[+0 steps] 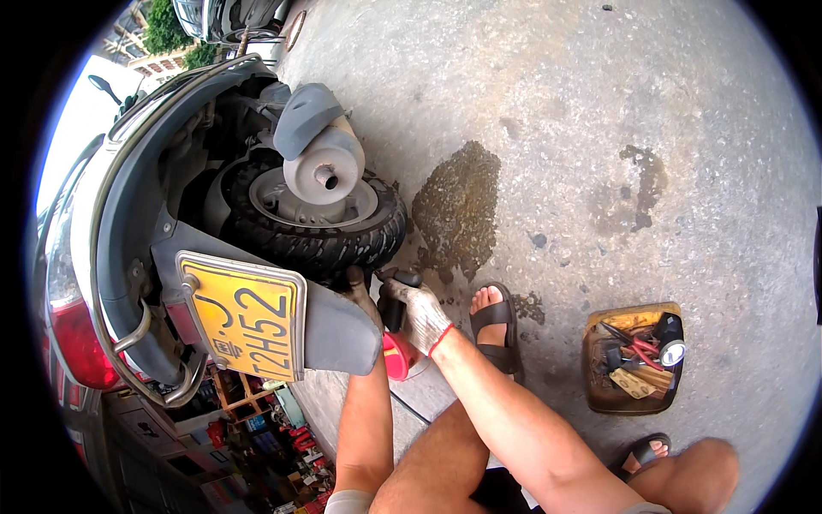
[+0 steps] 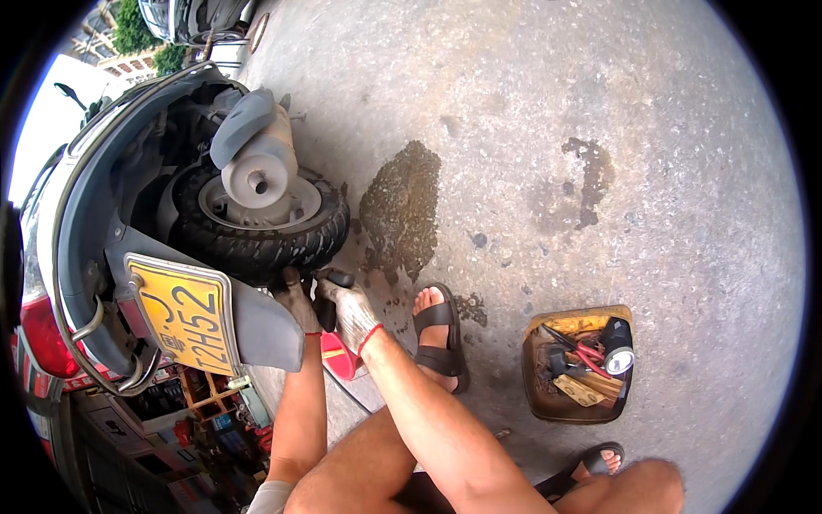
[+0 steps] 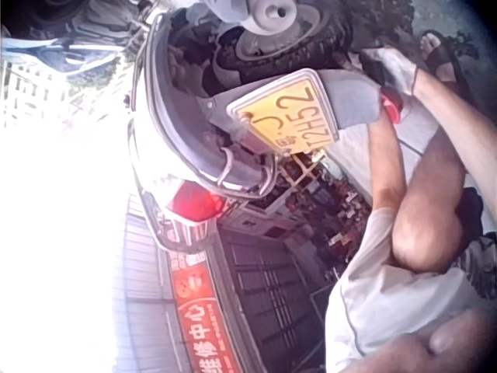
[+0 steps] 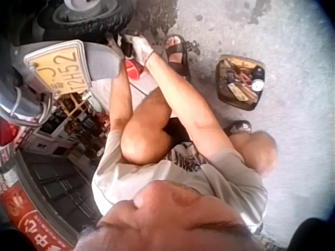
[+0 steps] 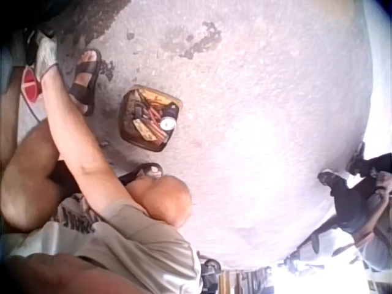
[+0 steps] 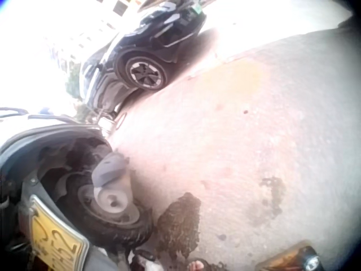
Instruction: The person prepares a patch by cutting it with pliers, then applies it to the scooter tire using a brush and a hammer. They work on the rear tire area, handling tools and materials from a nearby container.
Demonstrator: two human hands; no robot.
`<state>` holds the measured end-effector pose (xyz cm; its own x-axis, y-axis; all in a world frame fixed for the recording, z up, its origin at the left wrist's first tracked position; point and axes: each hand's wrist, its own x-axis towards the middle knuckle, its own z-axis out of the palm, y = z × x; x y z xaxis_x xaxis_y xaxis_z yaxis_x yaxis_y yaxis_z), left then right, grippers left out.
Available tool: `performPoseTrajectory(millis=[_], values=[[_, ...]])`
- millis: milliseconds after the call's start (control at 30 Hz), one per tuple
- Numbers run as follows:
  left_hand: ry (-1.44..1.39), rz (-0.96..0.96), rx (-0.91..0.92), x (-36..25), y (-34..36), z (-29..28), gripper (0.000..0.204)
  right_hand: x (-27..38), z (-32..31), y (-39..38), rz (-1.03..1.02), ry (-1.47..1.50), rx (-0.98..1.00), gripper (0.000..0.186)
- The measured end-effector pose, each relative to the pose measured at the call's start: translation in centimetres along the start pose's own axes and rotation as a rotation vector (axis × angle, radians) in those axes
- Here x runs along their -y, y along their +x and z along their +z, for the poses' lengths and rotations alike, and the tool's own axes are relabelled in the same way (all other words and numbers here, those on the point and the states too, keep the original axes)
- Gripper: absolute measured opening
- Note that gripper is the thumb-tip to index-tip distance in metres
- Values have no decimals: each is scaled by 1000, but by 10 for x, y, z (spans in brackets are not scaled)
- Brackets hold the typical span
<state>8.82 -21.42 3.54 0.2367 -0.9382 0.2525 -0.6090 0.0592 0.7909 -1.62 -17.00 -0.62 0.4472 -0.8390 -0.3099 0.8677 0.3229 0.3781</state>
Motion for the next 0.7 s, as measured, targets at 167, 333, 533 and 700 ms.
performPoseTrajectory(millis=[167,333,533,700], values=[[-4,2,1,1,2,-1,67,1,5,-5,40,18,-78,13],[-18,18,4,4,6,8,69,5,-3,-8,40,102,-30,15],[-198,8,16,77,41,-52,67,-9,-5,-17,103,172,18,16],[426,186,-44,97,41,-47,66,-5,-11,-19,76,207,25,15]])
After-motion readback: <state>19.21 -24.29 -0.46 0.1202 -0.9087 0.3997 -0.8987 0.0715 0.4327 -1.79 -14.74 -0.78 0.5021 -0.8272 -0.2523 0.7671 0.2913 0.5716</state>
